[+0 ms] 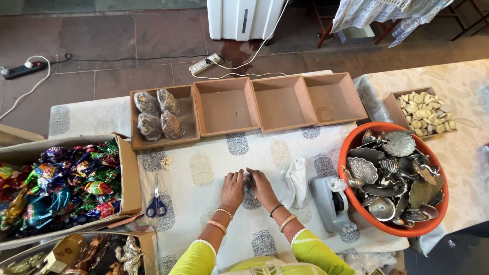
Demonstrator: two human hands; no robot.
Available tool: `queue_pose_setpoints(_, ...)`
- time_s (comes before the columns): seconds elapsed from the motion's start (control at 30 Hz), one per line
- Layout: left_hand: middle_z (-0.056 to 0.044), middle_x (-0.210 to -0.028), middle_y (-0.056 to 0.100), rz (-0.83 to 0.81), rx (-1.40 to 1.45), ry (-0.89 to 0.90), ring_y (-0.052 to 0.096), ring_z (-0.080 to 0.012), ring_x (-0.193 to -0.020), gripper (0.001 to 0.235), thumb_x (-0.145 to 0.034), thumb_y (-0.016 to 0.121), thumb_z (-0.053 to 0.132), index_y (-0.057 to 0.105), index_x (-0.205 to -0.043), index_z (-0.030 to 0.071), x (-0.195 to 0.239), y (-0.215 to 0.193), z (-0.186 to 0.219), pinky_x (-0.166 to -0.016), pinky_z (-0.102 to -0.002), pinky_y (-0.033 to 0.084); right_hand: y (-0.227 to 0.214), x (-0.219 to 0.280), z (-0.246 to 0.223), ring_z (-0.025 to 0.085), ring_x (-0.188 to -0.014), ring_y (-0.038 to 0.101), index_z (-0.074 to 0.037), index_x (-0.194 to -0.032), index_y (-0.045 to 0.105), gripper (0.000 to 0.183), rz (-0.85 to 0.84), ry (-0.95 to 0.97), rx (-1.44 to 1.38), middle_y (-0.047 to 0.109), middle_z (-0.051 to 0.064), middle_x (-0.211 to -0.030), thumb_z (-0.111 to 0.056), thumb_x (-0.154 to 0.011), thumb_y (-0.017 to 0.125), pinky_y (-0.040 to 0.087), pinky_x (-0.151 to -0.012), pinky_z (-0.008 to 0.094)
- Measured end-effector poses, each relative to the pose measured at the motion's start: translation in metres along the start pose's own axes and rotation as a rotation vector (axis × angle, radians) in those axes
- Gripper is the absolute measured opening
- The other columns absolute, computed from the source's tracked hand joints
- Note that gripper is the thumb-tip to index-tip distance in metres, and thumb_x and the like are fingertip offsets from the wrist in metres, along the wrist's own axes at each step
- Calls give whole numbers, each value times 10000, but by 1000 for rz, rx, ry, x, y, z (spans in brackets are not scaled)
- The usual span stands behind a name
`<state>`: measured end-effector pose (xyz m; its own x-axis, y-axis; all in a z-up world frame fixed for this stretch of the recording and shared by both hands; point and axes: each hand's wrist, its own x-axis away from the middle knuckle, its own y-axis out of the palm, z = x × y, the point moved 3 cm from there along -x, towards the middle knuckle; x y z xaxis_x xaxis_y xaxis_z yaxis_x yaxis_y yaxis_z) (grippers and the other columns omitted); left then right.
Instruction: The person takes small decorative figurines from a cardboard box, wraps each one in clear plastic film, presses the film closed around the item, and places the wrapped pieces into a compartmented cardboard tray on the table.
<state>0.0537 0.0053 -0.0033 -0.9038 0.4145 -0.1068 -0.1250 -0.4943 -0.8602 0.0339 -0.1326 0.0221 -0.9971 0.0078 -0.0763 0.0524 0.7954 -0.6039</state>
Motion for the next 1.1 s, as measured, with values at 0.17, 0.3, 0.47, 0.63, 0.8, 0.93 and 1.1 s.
queue_pose_setpoints(0.17, -152, -1202, 636, -14, -7, 7, 546, -315, -1151, 576, -846, 649, -15, 465, -1391, -32, -1, 4, 1, -1058, -418, 422, 2, 1, -3, 321, -1064, 646, -106, -1335, 580, 497, 18, -4, 45, 659, 142, -1140, 53, -867, 638, 542, -930, 401)
queue_pose_setpoints(0.3, -158, -1202, 636, -20, 5, -12, 540, -324, -1169, 611, -823, 659, -5, 447, -1395, -32, 2, 6, 1, -1068, -422, 415, 5, 5, 3, 328, -1082, 636, -102, -1293, 586, 489, 3, -6, 82, 672, 142, -1150, 74, -840, 636, 528, -944, 419)
queue_pose_setpoints(0.47, -148, -1182, 645, -26, 28, -30, 539, -328, -1177, 591, -851, 651, 0, 441, -1404, -5, 2, 6, 0, -1071, -426, 419, 0, 0, 6, 308, -1128, 636, -127, -1324, 567, 520, -26, 40, 65, 663, 121, -1182, 64, -848, 652, 533, -985, 409)
queue_pose_setpoints(0.63, -161, -1175, 660, 28, 112, -16, 551, -348, -1142, 592, -864, 664, 23, 432, -1408, -9, 3, 6, -4, -1027, -446, 442, -8, -17, -20, 370, -1236, 474, -74, -1311, 548, 697, -72, -48, 134, 537, 180, -1385, 93, -665, 748, 406, -1055, 437)
queue_pose_setpoints(0.8, -176, -1162, 665, 21, 132, -93, 564, -337, -1154, 587, -866, 671, 22, 438, -1404, 3, 2, 3, -8, -1002, -430, 479, 8, -15, 0, 308, -1247, 536, -54, -1258, 636, 504, -166, -161, 298, 636, 115, -1299, 52, -766, 670, 418, -1060, 421)
queue_pose_setpoints(0.93, -188, -1201, 666, 96, 322, -83, 564, -350, -1191, 517, -872, 718, 45, 479, -1329, 15, 7, 3, -18, -1009, -433, 494, 6, -7, -5, 280, -1225, 558, -47, -1248, 675, 429, -170, -206, 346, 671, 92, -1247, 46, -837, 594, 428, -1047, 408)
queue_pose_setpoints(1.1, -227, -1302, 611, 153, 393, -76, 523, -369, -1245, 576, -794, 763, 27, 516, -1313, -9, 12, -10, -23, -1025, -438, 498, 0, -4, -16, 279, -1218, 552, -51, -1243, 678, 405, -142, -246, 361, 679, 82, -1227, 38, -856, 599, 411, -1053, 413)
